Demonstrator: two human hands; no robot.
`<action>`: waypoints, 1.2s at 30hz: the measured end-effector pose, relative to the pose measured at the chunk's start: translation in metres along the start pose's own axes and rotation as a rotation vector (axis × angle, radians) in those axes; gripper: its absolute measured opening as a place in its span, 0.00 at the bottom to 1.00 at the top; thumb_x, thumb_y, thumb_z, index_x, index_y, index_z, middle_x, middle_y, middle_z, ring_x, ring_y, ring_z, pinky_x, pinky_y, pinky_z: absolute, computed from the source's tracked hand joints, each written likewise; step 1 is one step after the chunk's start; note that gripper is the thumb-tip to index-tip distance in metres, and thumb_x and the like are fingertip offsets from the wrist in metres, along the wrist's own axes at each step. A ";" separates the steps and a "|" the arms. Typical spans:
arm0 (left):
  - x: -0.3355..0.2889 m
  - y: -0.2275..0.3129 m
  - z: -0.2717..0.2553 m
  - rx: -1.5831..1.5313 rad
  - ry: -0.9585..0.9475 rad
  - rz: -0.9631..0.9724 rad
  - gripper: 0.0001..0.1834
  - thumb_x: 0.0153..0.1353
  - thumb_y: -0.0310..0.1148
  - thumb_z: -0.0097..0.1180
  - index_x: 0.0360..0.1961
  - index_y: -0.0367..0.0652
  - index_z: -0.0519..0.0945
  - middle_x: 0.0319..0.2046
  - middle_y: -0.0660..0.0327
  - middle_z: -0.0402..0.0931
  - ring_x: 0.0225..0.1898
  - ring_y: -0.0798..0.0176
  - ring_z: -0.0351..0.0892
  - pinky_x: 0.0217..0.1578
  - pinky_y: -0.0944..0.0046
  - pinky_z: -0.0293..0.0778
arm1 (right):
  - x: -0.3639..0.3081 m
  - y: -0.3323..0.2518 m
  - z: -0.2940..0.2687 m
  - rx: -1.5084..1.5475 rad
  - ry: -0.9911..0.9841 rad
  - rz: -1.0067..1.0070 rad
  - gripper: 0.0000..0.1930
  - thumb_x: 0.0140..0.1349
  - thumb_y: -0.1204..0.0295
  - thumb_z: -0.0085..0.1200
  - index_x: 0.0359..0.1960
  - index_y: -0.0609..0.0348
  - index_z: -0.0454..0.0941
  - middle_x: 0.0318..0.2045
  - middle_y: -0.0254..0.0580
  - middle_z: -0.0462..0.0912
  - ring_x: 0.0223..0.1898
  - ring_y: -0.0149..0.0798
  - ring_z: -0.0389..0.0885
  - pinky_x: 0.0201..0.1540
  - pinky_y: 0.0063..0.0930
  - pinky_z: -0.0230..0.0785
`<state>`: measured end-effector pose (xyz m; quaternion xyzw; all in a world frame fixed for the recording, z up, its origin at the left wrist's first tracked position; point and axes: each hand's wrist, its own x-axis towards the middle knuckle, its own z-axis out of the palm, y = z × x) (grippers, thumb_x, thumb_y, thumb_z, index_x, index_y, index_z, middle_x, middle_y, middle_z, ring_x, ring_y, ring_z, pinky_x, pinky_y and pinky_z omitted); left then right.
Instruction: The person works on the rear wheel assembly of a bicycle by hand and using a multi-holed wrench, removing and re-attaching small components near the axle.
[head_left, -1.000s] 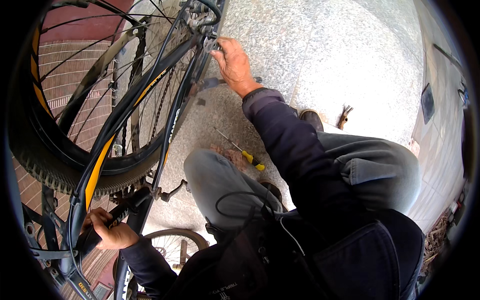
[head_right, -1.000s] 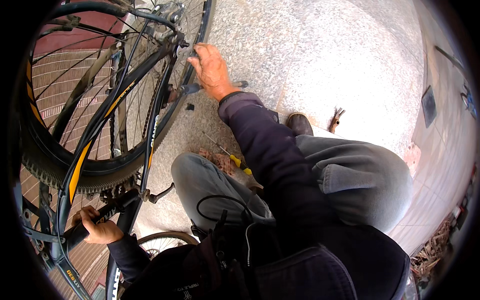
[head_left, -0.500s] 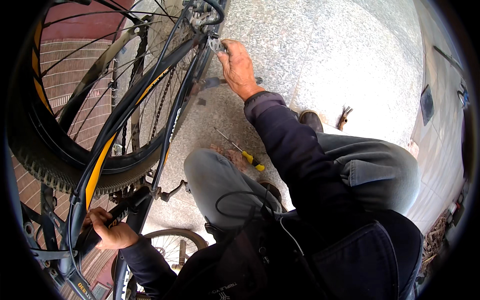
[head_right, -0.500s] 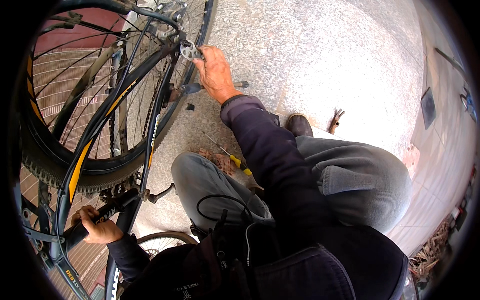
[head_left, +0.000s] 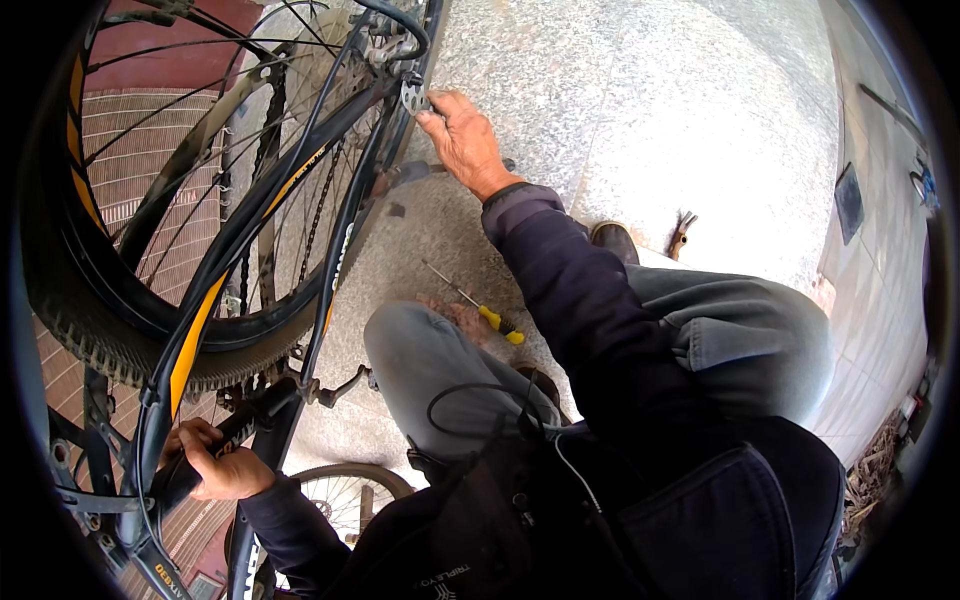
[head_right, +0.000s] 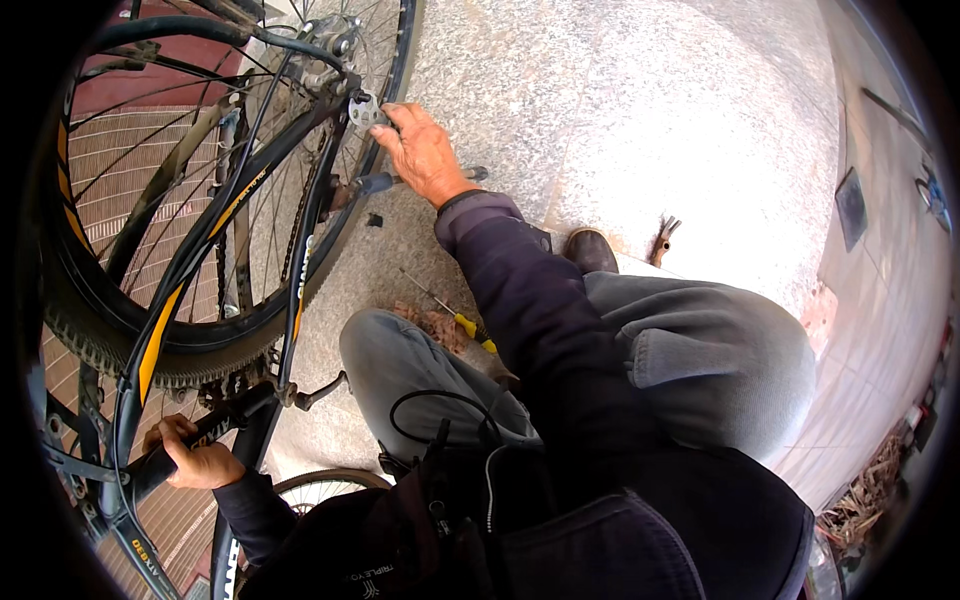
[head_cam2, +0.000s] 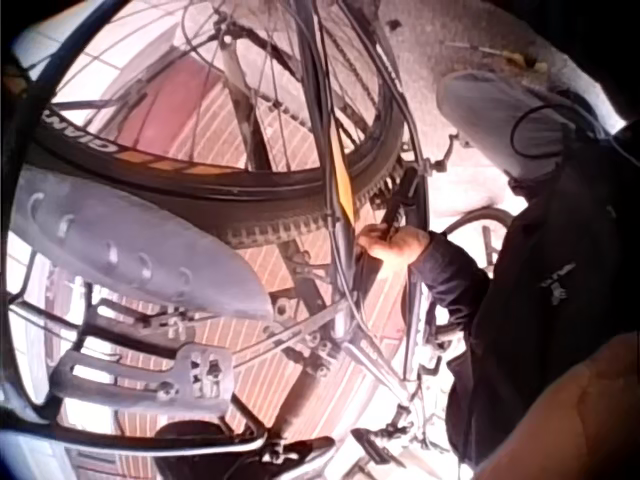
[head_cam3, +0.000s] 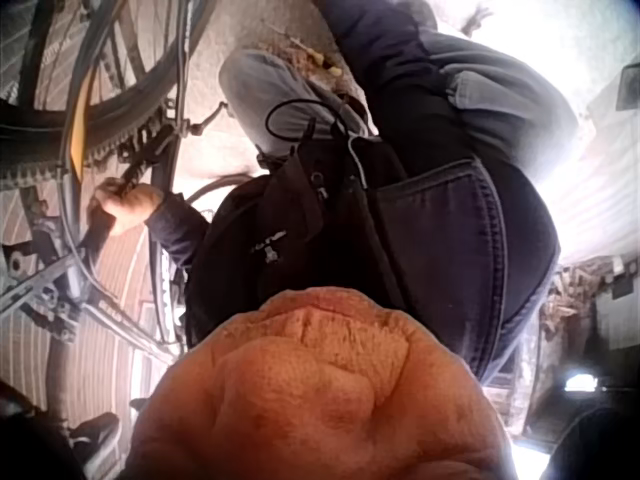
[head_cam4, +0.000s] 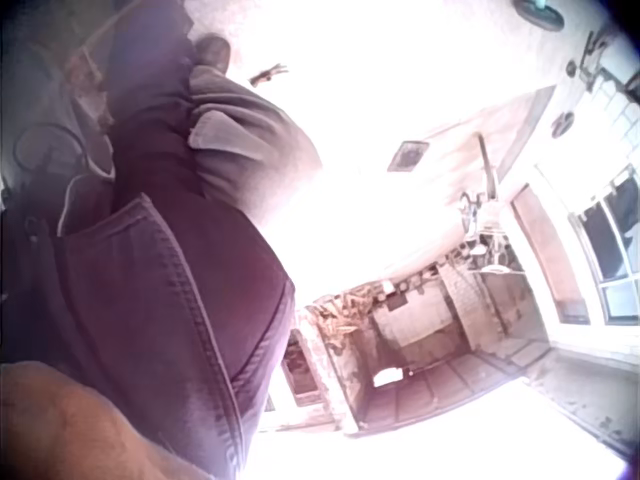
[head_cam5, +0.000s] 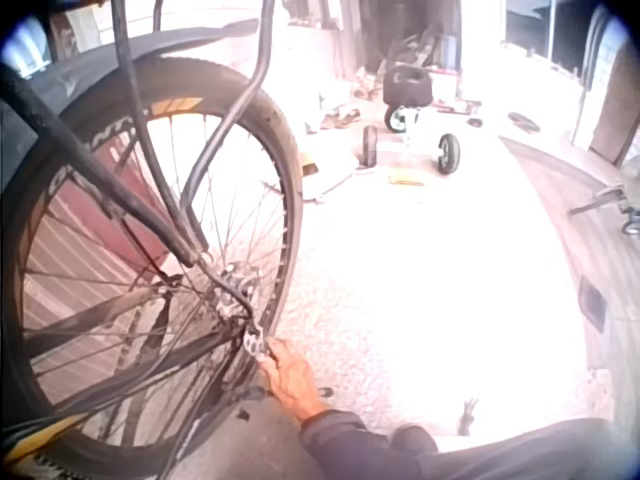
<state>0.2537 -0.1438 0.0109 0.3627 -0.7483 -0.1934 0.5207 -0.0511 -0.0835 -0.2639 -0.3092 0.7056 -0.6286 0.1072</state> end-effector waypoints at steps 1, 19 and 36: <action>0.000 -0.001 -0.003 -0.007 -0.004 -0.012 0.05 0.51 0.21 0.54 0.28 0.41 0.71 0.18 0.61 0.65 0.17 0.69 0.62 0.19 0.72 0.59 | 0.000 0.000 0.002 -0.006 0.008 0.008 0.19 0.61 0.63 0.51 0.48 0.64 0.71 0.43 0.54 0.74 0.44 0.56 0.74 0.46 0.39 0.68; -0.002 0.003 0.001 0.118 0.060 -0.047 0.07 0.51 0.21 0.53 0.25 0.41 0.67 0.17 0.60 0.64 0.17 0.68 0.63 0.20 0.71 0.58 | -0.008 -0.015 0.017 0.068 0.096 0.164 0.20 0.57 0.61 0.55 0.42 0.68 0.75 0.40 0.57 0.78 0.42 0.55 0.76 0.46 0.37 0.68; -0.002 0.001 0.002 0.086 0.056 -0.035 0.08 0.52 0.20 0.56 0.26 0.42 0.69 0.16 0.59 0.67 0.17 0.69 0.63 0.19 0.72 0.59 | 0.006 -0.022 0.015 0.032 -0.036 0.367 0.15 0.50 0.62 0.57 0.29 0.63 0.76 0.22 0.54 0.76 0.27 0.52 0.76 0.33 0.39 0.67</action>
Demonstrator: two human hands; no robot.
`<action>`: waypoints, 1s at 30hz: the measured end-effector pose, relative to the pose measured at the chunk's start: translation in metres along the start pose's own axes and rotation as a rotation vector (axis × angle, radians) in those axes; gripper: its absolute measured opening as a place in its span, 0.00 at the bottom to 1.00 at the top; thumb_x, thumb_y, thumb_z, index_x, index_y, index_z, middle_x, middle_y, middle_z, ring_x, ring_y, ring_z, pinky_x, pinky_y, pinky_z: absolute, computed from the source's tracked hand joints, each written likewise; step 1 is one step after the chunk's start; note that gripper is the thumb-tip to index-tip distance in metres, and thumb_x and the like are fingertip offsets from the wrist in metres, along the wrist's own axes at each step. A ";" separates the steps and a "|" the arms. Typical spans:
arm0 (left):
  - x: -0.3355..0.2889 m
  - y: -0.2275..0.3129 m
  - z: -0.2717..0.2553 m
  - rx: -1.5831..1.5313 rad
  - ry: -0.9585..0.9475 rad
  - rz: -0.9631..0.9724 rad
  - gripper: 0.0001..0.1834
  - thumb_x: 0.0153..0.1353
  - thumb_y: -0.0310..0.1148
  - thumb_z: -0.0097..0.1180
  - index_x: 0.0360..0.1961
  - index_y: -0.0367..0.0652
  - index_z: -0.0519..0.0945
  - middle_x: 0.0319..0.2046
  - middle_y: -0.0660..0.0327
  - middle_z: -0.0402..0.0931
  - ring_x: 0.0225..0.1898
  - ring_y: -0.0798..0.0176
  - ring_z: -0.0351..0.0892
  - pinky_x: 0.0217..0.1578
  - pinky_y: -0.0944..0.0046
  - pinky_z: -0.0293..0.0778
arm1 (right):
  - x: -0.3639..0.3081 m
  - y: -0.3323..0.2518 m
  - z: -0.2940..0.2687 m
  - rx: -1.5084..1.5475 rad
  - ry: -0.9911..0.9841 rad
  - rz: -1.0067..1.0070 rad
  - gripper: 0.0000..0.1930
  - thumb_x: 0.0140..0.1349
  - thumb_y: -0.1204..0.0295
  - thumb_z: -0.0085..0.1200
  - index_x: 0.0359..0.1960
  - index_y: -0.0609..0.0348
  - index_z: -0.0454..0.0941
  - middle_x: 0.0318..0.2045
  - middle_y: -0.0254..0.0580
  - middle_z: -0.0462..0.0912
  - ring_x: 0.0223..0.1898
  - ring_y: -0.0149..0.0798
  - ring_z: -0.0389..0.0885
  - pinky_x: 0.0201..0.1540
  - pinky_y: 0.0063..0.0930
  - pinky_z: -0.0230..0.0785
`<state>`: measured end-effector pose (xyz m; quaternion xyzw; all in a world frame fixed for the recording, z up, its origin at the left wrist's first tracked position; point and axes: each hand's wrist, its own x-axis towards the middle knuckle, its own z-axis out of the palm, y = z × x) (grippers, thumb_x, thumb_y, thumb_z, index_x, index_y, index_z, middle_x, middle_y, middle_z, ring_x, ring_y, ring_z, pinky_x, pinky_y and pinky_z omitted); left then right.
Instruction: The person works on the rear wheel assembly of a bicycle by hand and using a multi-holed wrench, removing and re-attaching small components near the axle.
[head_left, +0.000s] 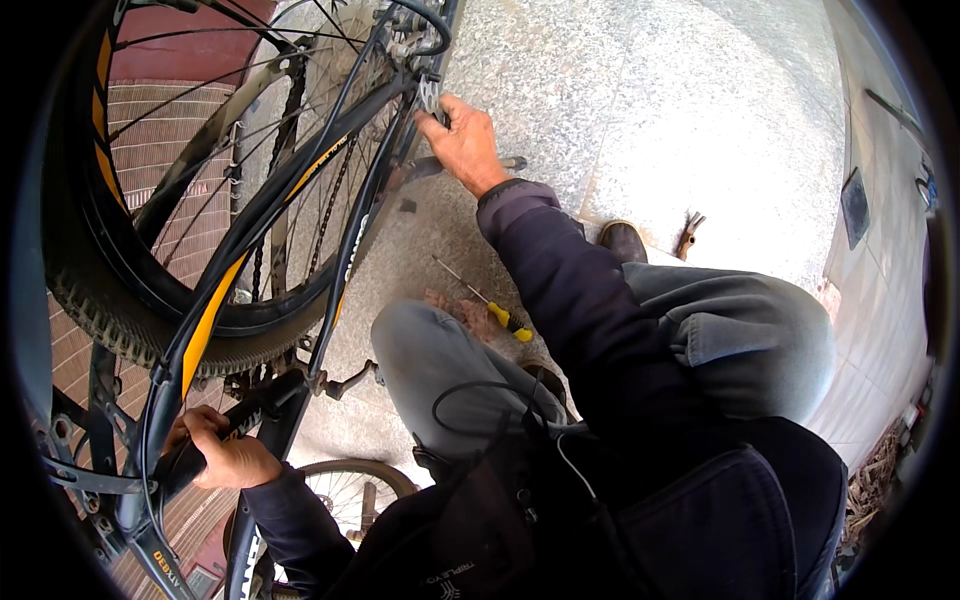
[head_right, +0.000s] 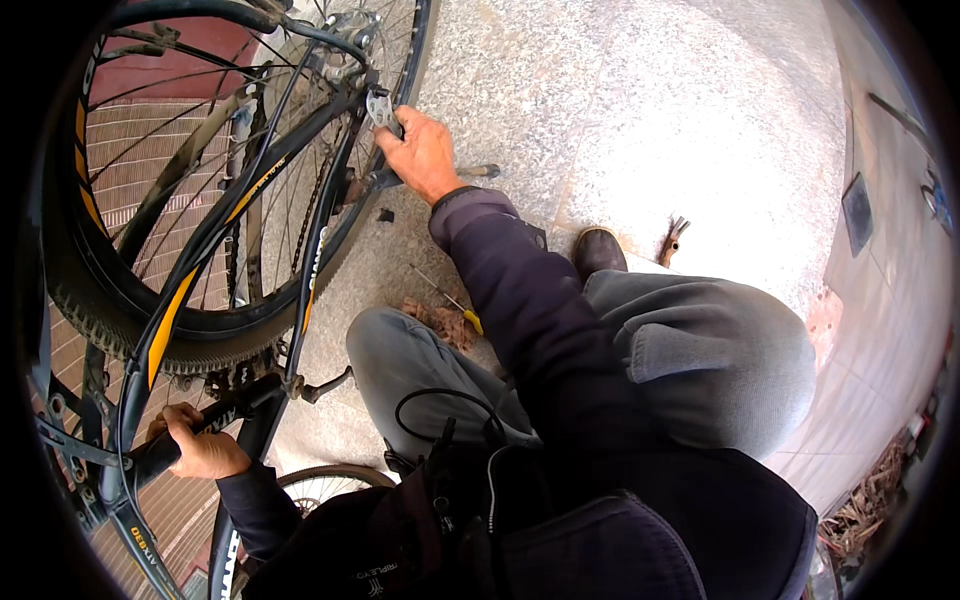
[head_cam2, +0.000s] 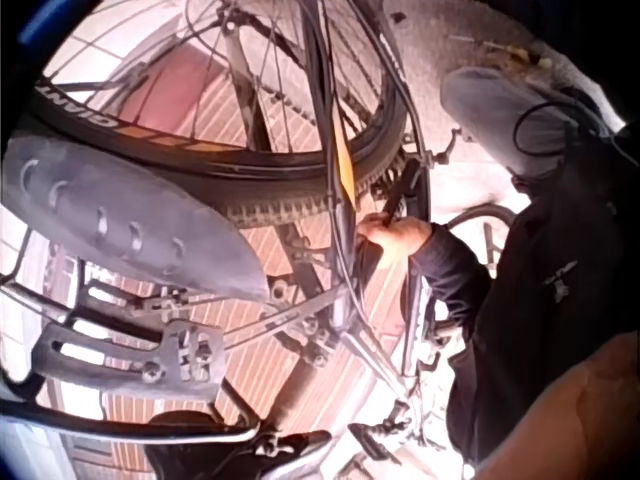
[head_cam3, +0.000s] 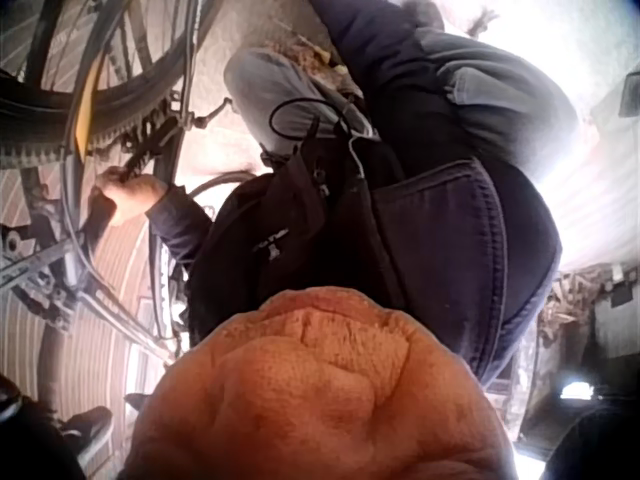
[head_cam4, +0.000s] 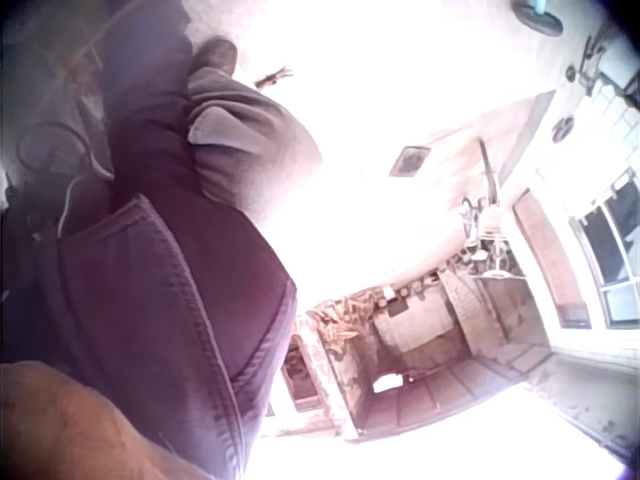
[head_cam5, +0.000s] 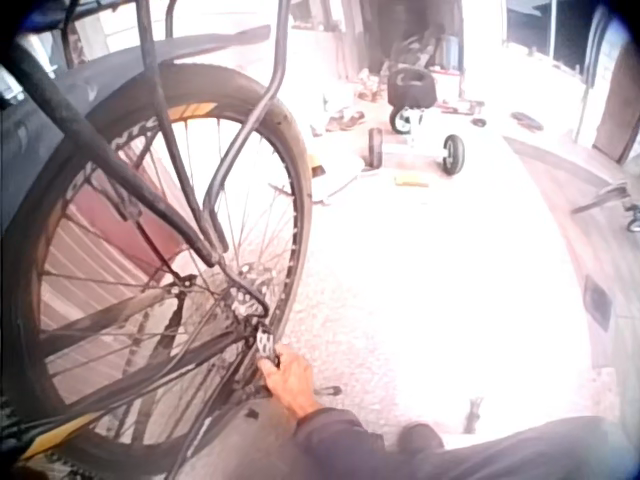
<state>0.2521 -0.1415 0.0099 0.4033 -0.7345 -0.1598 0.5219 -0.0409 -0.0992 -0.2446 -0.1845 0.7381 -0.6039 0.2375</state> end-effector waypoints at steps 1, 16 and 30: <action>-0.001 -0.002 -0.002 -0.011 -0.005 0.001 0.08 0.52 0.20 0.56 0.26 0.42 0.69 0.16 0.60 0.67 0.17 0.69 0.63 0.19 0.72 0.59 | -0.002 -0.008 -0.004 -0.004 -0.017 -0.006 0.14 0.51 0.62 0.56 0.27 0.62 0.75 0.19 0.54 0.74 0.24 0.53 0.75 0.30 0.40 0.66; 0.000 0.000 0.001 0.012 0.015 0.003 0.07 0.51 0.20 0.52 0.25 0.43 0.67 0.18 0.61 0.64 0.16 0.69 0.62 0.19 0.71 0.58 | -0.003 0.006 0.022 0.042 0.084 -0.020 0.11 0.51 0.68 0.51 0.29 0.64 0.72 0.29 0.56 0.76 0.34 0.57 0.75 0.37 0.42 0.66; -0.002 0.004 0.001 0.067 -0.006 -0.007 0.09 0.51 0.20 0.54 0.25 0.43 0.66 0.17 0.61 0.65 0.17 0.70 0.62 0.20 0.70 0.57 | -0.011 -0.004 0.030 0.070 0.151 0.154 0.10 0.48 0.73 0.54 0.33 0.62 0.77 0.21 0.47 0.79 0.22 0.40 0.77 0.30 0.33 0.69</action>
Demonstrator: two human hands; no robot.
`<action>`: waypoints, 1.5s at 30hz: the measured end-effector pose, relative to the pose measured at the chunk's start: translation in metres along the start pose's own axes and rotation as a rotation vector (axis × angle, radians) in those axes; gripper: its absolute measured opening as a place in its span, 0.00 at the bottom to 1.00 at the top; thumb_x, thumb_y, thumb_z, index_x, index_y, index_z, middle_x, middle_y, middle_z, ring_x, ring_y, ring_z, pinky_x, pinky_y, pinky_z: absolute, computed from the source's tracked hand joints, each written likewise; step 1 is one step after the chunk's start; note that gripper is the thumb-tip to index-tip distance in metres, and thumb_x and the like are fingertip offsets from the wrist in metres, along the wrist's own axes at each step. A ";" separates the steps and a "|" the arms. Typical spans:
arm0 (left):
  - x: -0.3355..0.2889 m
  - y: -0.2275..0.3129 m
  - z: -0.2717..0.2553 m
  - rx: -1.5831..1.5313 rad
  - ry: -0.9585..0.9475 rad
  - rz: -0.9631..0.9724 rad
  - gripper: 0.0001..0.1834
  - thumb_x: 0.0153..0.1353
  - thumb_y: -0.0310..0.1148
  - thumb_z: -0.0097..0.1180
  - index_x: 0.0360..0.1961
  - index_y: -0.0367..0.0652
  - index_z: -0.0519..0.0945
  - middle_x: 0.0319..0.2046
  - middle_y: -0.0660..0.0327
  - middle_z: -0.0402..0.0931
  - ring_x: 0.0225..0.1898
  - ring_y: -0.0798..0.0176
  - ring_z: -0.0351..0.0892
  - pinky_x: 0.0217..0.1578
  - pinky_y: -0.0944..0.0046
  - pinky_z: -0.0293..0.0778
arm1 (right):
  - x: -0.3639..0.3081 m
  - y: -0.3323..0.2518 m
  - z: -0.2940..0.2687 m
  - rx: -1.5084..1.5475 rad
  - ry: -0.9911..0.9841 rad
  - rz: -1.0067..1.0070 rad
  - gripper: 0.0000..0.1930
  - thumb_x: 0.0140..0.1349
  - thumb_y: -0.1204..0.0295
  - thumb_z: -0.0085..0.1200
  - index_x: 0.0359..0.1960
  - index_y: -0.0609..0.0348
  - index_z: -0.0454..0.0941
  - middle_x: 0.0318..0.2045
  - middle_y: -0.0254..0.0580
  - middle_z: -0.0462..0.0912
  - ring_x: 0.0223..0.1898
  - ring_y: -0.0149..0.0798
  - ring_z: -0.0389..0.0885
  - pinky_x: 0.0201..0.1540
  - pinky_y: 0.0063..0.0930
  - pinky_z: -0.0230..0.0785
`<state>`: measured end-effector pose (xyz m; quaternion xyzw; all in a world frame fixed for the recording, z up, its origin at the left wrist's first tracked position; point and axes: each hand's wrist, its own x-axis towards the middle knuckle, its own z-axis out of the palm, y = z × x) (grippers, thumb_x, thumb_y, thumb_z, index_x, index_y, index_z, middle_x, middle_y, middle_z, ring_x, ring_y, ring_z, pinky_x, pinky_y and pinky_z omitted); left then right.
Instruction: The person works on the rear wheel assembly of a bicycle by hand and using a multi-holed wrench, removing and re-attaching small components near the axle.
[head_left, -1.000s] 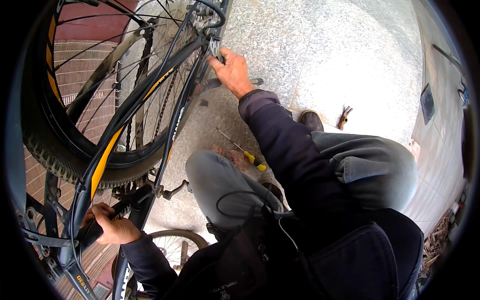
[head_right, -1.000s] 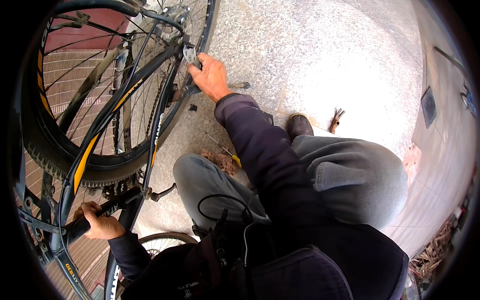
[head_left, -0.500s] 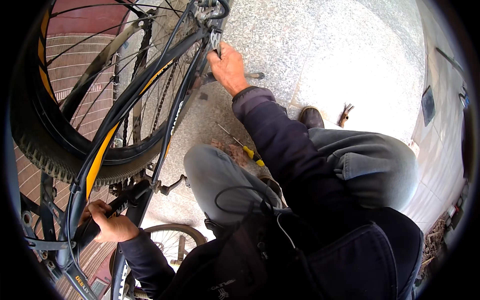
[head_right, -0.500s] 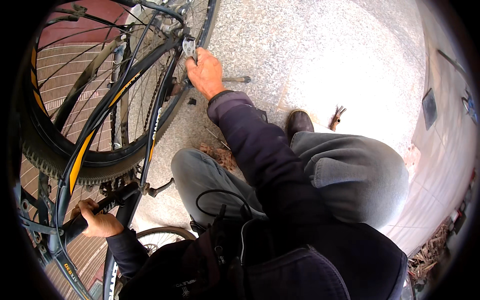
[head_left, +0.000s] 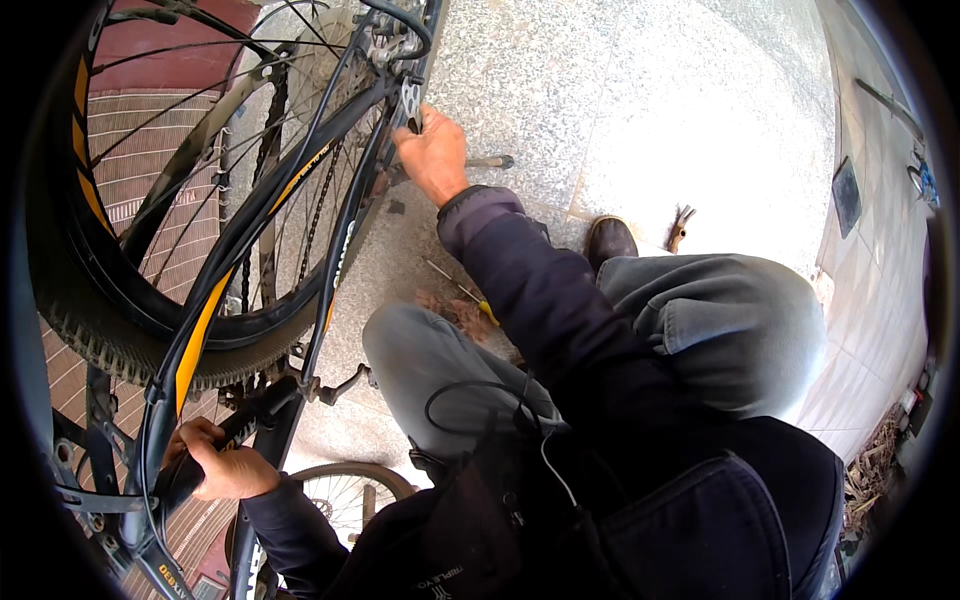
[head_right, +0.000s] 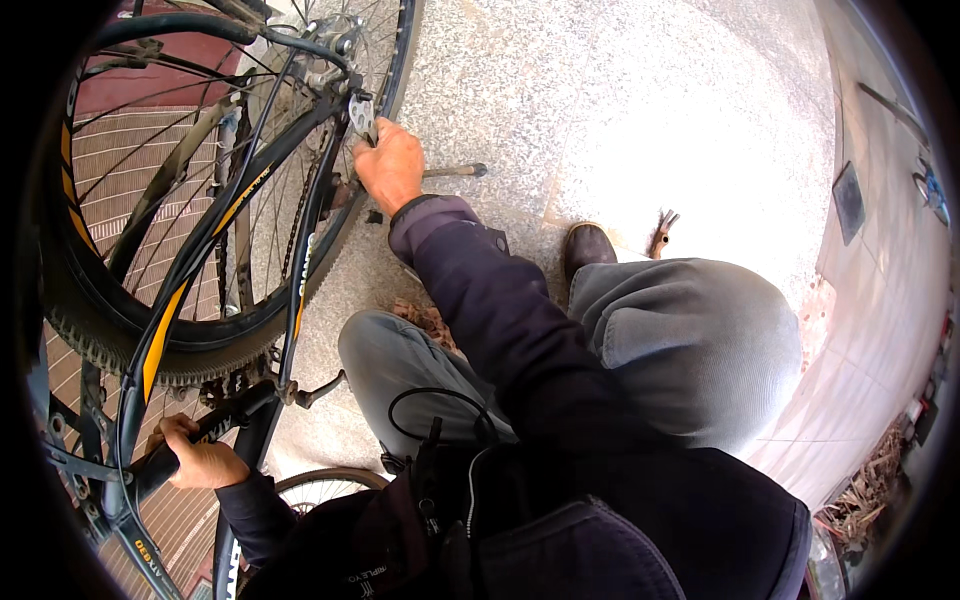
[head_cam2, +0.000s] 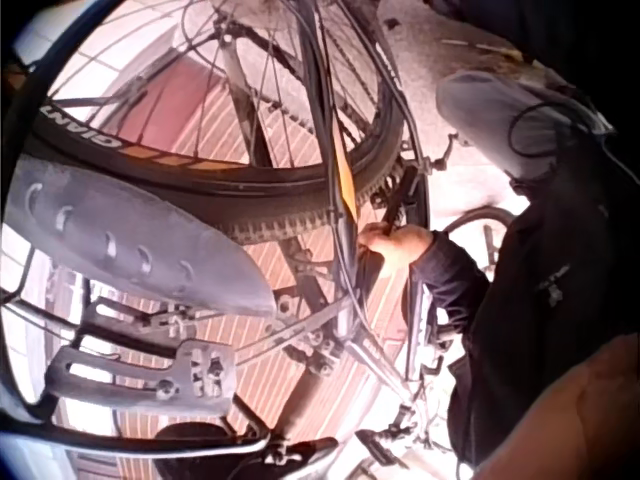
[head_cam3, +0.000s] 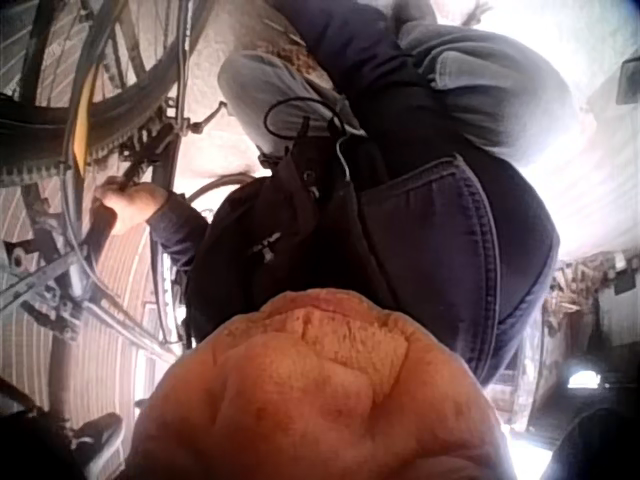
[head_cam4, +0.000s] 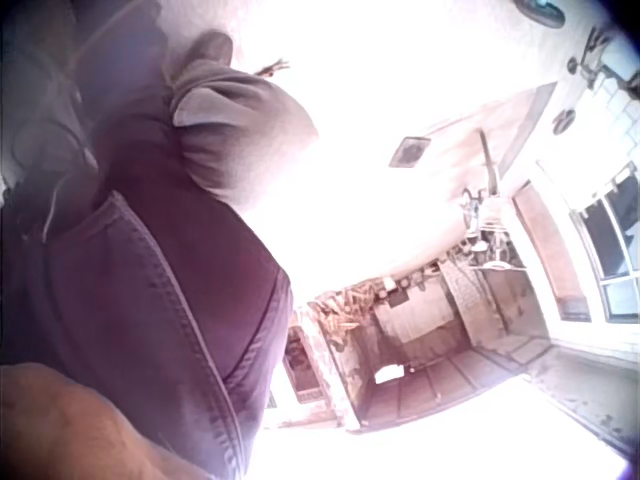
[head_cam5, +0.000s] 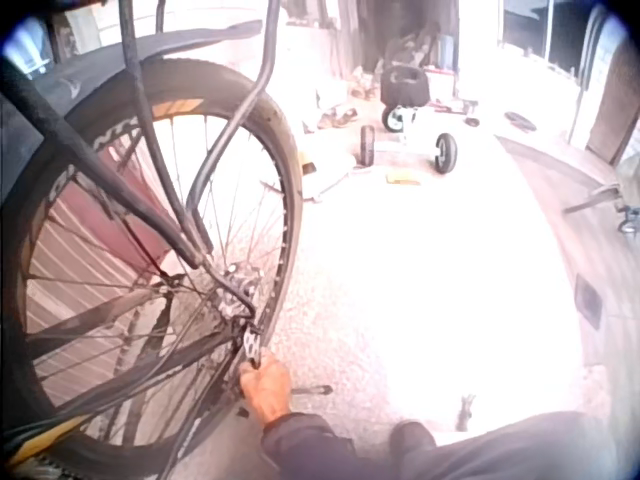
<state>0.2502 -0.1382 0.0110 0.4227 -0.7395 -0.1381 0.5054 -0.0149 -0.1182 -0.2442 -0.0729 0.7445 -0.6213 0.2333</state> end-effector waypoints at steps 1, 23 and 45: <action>0.000 0.000 0.001 -0.020 -0.012 0.010 0.09 0.51 0.20 0.54 0.25 0.43 0.66 0.17 0.61 0.65 0.17 0.70 0.62 0.20 0.70 0.57 | 0.001 0.000 0.002 0.016 0.015 0.028 0.09 0.48 0.73 0.54 0.32 0.62 0.77 0.20 0.46 0.79 0.22 0.38 0.76 0.29 0.32 0.68; 0.000 0.004 -0.003 0.029 -0.015 -0.071 0.08 0.51 0.18 0.51 0.29 0.40 0.67 0.20 0.60 0.66 0.18 0.70 0.64 0.18 0.72 0.60 | -0.001 -0.005 -0.014 0.211 -0.089 -0.099 0.16 0.50 0.63 0.53 0.32 0.65 0.73 0.27 0.53 0.76 0.30 0.48 0.75 0.37 0.36 0.66; -0.003 0.006 0.006 0.054 0.077 -0.036 0.06 0.54 0.23 0.54 0.27 0.41 0.68 0.17 0.62 0.64 0.18 0.71 0.62 0.20 0.71 0.56 | -0.012 -0.029 -0.028 0.085 -0.184 -0.049 0.40 0.42 0.43 0.61 0.37 0.75 0.67 0.38 0.61 0.70 0.44 0.54 0.69 0.48 0.41 0.62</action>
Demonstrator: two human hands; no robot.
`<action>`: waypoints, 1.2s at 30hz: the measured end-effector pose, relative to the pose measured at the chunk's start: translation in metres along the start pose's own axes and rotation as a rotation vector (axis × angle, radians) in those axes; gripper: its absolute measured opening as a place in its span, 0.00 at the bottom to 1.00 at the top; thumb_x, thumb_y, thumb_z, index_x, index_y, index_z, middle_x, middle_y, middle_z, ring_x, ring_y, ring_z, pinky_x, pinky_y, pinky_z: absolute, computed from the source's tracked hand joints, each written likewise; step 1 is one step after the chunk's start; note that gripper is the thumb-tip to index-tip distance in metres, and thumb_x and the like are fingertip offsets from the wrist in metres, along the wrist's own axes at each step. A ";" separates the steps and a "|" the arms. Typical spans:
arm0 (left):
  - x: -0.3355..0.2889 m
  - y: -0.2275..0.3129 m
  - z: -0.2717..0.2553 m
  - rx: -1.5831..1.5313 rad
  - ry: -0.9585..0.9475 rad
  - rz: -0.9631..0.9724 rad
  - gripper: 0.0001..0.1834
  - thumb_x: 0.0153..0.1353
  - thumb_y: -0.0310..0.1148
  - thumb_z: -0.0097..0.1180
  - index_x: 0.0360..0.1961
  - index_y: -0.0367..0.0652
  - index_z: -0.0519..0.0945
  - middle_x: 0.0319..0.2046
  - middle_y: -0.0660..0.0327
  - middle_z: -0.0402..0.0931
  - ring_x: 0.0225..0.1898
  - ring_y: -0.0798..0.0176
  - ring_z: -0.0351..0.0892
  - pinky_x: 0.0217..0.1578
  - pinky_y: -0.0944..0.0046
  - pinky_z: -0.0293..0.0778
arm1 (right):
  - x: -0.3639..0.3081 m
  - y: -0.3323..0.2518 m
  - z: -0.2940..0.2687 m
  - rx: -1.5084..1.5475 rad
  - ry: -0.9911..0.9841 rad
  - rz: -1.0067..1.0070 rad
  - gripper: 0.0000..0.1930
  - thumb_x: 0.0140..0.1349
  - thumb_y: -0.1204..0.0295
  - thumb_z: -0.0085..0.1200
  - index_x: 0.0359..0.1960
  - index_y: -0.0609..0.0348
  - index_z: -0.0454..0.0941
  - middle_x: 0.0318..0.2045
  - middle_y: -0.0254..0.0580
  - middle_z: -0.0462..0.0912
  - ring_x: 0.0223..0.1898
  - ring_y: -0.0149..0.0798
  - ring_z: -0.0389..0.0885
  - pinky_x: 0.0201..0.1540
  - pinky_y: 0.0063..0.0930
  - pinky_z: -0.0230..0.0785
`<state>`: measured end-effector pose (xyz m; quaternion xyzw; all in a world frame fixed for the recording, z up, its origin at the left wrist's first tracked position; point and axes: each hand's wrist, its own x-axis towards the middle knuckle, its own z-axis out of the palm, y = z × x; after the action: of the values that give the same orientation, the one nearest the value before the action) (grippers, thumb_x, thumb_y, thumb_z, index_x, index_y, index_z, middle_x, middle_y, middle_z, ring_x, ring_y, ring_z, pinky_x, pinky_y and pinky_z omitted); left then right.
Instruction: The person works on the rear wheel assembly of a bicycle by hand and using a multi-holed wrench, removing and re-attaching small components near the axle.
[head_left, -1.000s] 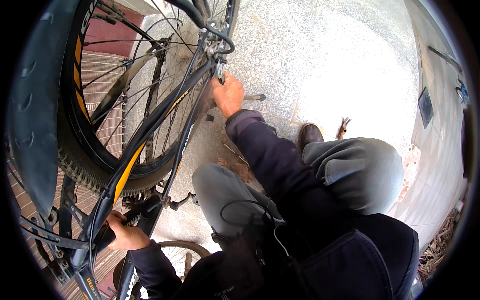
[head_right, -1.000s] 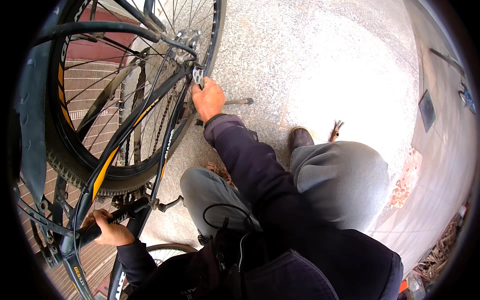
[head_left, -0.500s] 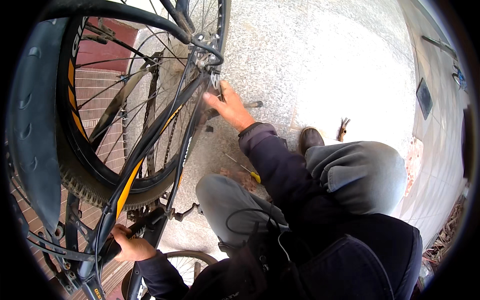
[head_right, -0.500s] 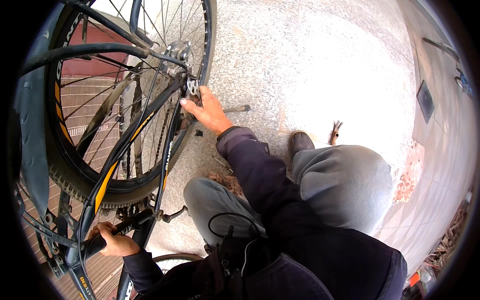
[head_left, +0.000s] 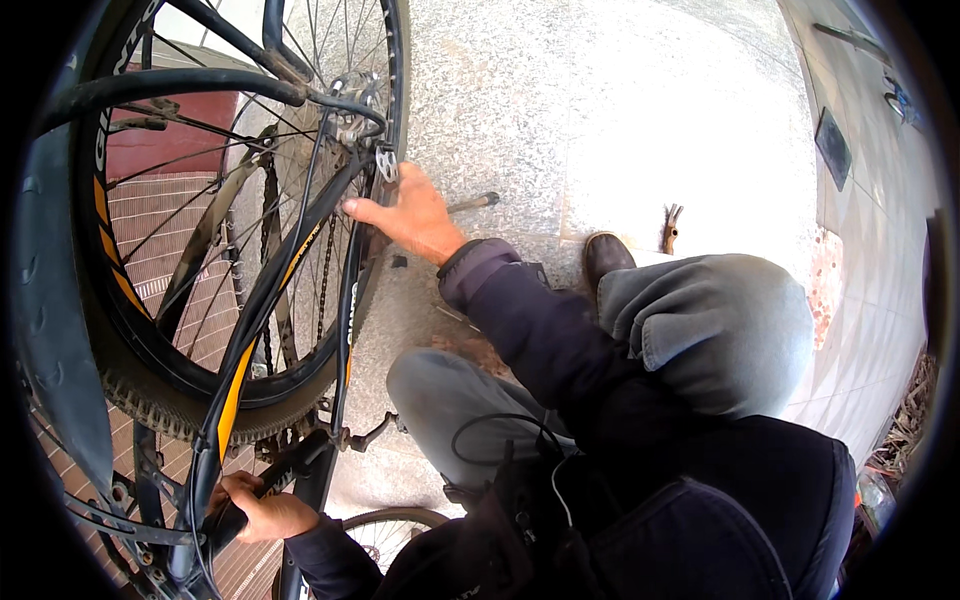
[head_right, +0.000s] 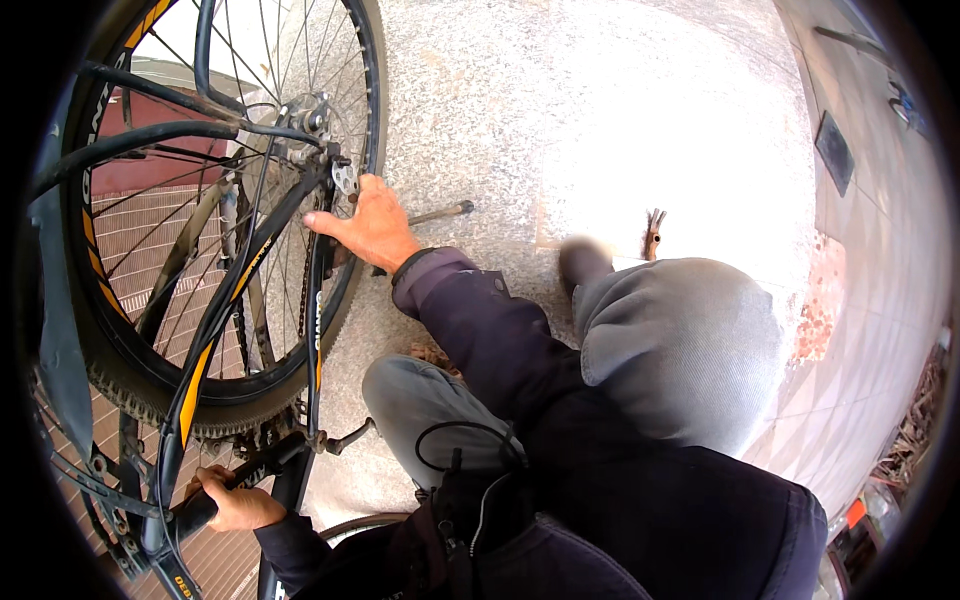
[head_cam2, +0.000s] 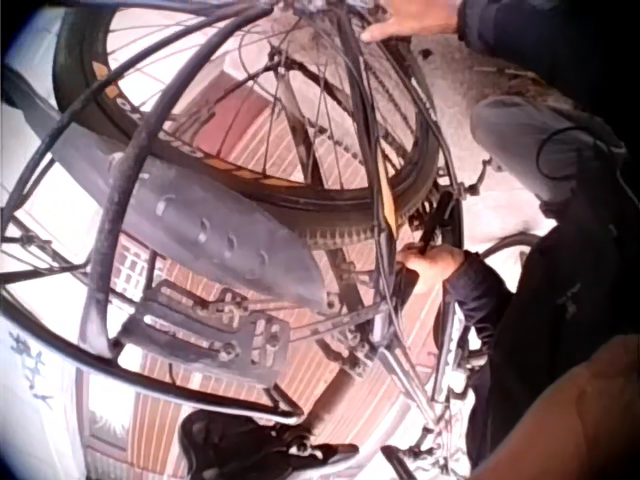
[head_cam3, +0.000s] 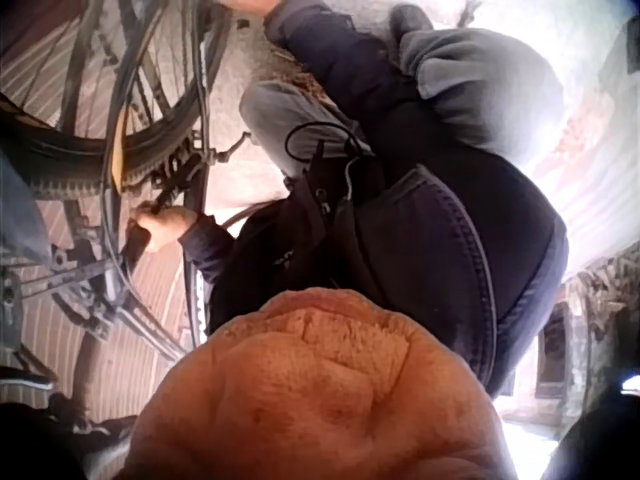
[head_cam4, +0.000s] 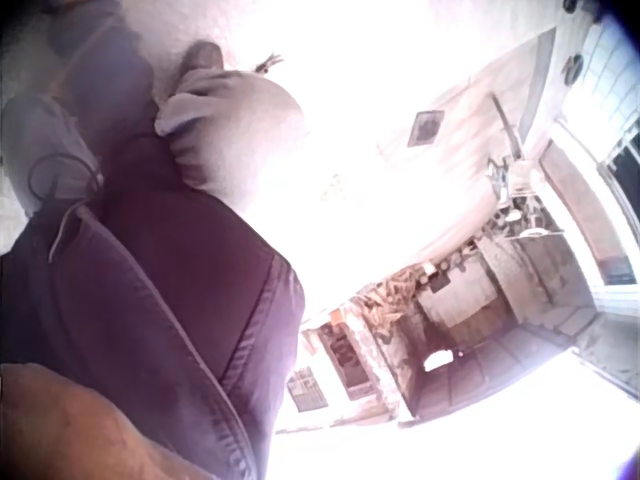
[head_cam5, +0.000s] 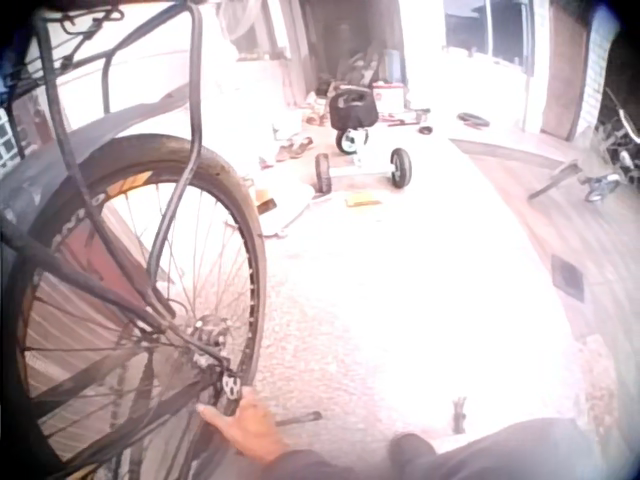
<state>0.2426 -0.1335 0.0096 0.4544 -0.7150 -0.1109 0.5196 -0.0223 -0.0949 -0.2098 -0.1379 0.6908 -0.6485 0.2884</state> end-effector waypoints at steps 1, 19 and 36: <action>0.000 -0.002 -0.001 0.009 -0.004 -0.001 0.06 0.54 0.23 0.54 0.27 0.41 0.68 0.17 0.62 0.64 0.18 0.71 0.62 0.20 0.71 0.56 | 0.000 0.000 -0.001 -0.001 0.001 -0.001 0.40 0.42 0.43 0.61 0.38 0.75 0.67 0.38 0.61 0.70 0.44 0.54 0.69 0.48 0.41 0.62; 0.005 -0.005 -0.007 -0.090 -0.060 -0.103 0.06 0.53 0.18 0.51 0.30 0.39 0.69 0.18 0.58 0.69 0.15 0.72 0.63 0.17 0.73 0.60 | 0.012 0.031 -0.018 0.221 -0.245 -0.006 0.24 0.59 0.59 0.53 0.45 0.70 0.69 0.34 0.51 0.77 0.37 0.44 0.76 0.42 0.32 0.67; 0.004 -0.016 -0.012 -0.120 -0.038 -0.059 0.04 0.53 0.19 0.54 0.28 0.37 0.72 0.20 0.62 0.69 0.18 0.71 0.65 0.20 0.71 0.63 | 0.003 0.022 -0.062 -0.100 -0.012 0.159 0.11 0.64 0.73 0.38 0.44 0.67 0.66 0.26 0.47 0.81 0.21 0.37 0.80 0.19 0.27 0.72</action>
<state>0.2614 -0.1415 0.0071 0.4414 -0.7031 -0.1776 0.5285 -0.0564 -0.0430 -0.2319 -0.1005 0.7294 -0.5874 0.3359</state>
